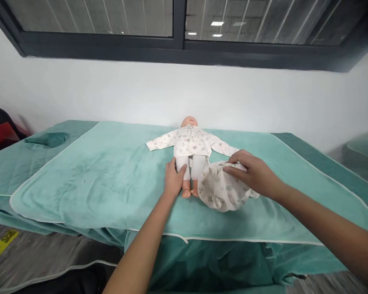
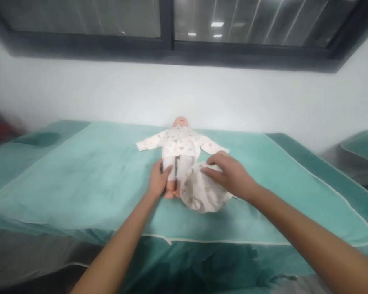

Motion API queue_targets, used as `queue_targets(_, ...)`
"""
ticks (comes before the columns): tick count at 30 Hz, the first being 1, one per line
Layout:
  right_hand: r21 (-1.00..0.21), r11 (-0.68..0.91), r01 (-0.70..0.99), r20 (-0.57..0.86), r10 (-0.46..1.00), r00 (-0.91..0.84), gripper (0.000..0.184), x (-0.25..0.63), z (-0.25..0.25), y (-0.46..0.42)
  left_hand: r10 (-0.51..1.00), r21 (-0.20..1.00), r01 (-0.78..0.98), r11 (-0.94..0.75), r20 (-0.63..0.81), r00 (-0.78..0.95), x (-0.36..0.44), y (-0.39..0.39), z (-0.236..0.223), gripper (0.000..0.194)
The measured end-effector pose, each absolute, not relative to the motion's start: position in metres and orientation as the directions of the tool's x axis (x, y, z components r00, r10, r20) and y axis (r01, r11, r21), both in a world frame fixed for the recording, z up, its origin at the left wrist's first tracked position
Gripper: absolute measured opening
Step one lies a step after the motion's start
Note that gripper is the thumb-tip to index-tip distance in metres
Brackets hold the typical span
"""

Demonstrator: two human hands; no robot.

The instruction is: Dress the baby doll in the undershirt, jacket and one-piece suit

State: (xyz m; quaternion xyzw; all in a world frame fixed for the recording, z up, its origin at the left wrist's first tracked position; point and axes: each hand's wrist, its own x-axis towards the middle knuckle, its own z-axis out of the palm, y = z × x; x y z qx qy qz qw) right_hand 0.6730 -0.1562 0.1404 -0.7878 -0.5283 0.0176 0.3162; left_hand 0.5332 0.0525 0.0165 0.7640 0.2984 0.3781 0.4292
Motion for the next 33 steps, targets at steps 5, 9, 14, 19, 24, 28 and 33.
queue_targets(5, -0.711, -0.255, 0.656, 0.28, 0.753, 0.595, 0.027, 0.663, 0.123, -0.134, 0.565, 0.861, -0.068, -0.504, 0.389, 0.727, 0.505, 0.014, 0.059, 0.028)
queue_targets(9, -0.89, -0.056, 0.453, 0.282, 0.712, 0.643, 0.031, 0.648, 0.136, -0.107, 0.39, 0.942, -0.054, -0.331, 0.189, 0.901, 0.497, -0.005, 0.099, 0.043)
queue_targets(14, -0.939, 0.138, 0.316, 0.289, 0.815, 0.502, 0.036, 0.644, 0.175, -0.091, 0.494, 0.983, -0.095, -0.156, 0.161, 0.854, 0.49, 0.012, 0.139, 0.039)
queue_targets(19, -0.923, 0.118, 0.367, 0.226, 0.937, 0.267, 0.046, 0.659, 0.22, -0.097, 0.624, 0.97, -0.126, -0.208, 0.231, 0.746, 0.472, 0.032, 0.187, 0.031)
queue_targets(24, -0.783, 0.054, 0.62, 0.161, 0.98, 0.118, 0.037, 0.662, 0.265, -0.101, 0.552, 0.935, -0.084, -0.345, 0.274, 0.787, 0.46, 0.044, 0.226, 0.033)
queue_targets(28, -0.628, 0.131, 0.767, 0.354, 0.926, 0.132, 0.024, 0.654, 0.283, -0.094, 0.482, 0.858, -0.078, -0.507, 0.357, 0.8, 0.461, 0.042, 0.253, 0.033)
queue_targets(33, -0.62, 0.273, 0.735, 0.517, 0.848, 0.121, 0.023, 0.639, 0.286, -0.088, 0.38, 0.748, -0.045, -0.662, 0.387, 0.84, 0.468, 0.03, 0.273, 0.019)
